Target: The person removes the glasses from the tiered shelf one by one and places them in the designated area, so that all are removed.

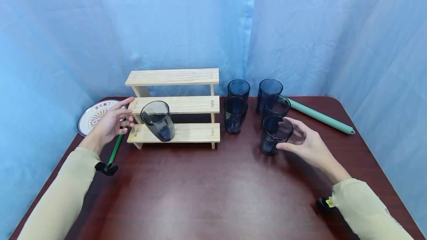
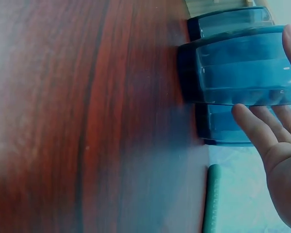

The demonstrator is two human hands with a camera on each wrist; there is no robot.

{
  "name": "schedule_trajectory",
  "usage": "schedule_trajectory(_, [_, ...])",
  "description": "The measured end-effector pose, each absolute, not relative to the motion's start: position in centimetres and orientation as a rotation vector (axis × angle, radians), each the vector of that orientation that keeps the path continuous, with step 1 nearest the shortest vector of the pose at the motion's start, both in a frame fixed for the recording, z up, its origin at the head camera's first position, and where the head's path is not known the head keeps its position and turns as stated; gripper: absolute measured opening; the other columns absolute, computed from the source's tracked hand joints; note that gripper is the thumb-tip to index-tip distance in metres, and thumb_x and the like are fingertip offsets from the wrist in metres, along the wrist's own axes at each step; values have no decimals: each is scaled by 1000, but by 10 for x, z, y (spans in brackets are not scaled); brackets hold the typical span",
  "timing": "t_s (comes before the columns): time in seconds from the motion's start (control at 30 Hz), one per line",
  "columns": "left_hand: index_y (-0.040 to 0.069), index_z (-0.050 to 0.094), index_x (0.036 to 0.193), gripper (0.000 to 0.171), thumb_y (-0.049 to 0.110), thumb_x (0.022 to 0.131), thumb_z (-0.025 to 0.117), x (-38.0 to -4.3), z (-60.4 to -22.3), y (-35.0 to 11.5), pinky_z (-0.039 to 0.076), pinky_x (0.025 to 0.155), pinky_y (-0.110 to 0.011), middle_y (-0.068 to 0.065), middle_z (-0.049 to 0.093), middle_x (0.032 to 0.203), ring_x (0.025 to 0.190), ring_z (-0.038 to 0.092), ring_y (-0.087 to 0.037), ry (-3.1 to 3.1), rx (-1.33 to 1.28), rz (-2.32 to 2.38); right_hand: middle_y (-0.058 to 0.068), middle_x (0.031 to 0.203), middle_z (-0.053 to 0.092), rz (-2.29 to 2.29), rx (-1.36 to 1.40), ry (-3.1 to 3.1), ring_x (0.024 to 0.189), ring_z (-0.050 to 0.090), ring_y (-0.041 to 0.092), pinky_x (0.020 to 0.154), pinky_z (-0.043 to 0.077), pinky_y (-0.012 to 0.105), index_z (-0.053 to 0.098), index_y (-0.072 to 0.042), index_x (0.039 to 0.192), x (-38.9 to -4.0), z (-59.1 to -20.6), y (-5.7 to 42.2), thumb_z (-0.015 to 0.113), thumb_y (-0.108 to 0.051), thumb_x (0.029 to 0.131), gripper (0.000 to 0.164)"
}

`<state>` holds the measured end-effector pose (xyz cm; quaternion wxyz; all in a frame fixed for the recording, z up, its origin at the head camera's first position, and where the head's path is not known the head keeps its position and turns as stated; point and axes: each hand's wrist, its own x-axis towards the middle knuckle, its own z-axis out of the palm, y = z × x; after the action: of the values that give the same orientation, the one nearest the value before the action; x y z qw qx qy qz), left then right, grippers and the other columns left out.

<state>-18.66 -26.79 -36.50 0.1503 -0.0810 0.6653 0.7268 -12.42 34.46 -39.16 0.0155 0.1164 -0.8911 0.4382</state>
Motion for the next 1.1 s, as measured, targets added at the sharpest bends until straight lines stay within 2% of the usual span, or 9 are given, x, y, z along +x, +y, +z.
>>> schedule_trajectory(0.3, [33,34,159,57,21,106,53,-189,-364,-269,48,49,-24,-2,56,79,64,63,-16,1942,-235,2080,11,139,58,1401,401,-2728,111,62,-5,79,55,15,44,-27,154,-127,-393,344,84,-14,86,80])
schedule_trajectory(0.57, [33,34,159,58,21,106,53,-189,-363,-265,49,49,-25,-3,56,79,63,65,-18,1934,-234,2092,10,140,58,1383,349,-2744,108,62,-5,78,55,14,43,-31,155,-123,-389,345,84,-18,86,81])
schedule_trajectory(0.87, [36,35,158,58,21,106,53,-187,-365,-267,49,49,-25,-3,56,79,64,65,-18,1913,-238,2092,7,143,55,1403,364,-2738,114,58,-8,80,54,13,41,-30,156,-122,-392,344,82,-16,88,81])
schedule_trajectory(1.1, [36,33,159,58,21,106,53,-187,-366,-267,49,49,-26,-3,56,79,65,65,-19,1912,-242,2086,11,152,49,1464,459,-2689,125,54,-4,85,54,16,30,-29,161,-123,-388,342,81,-6,88,92])
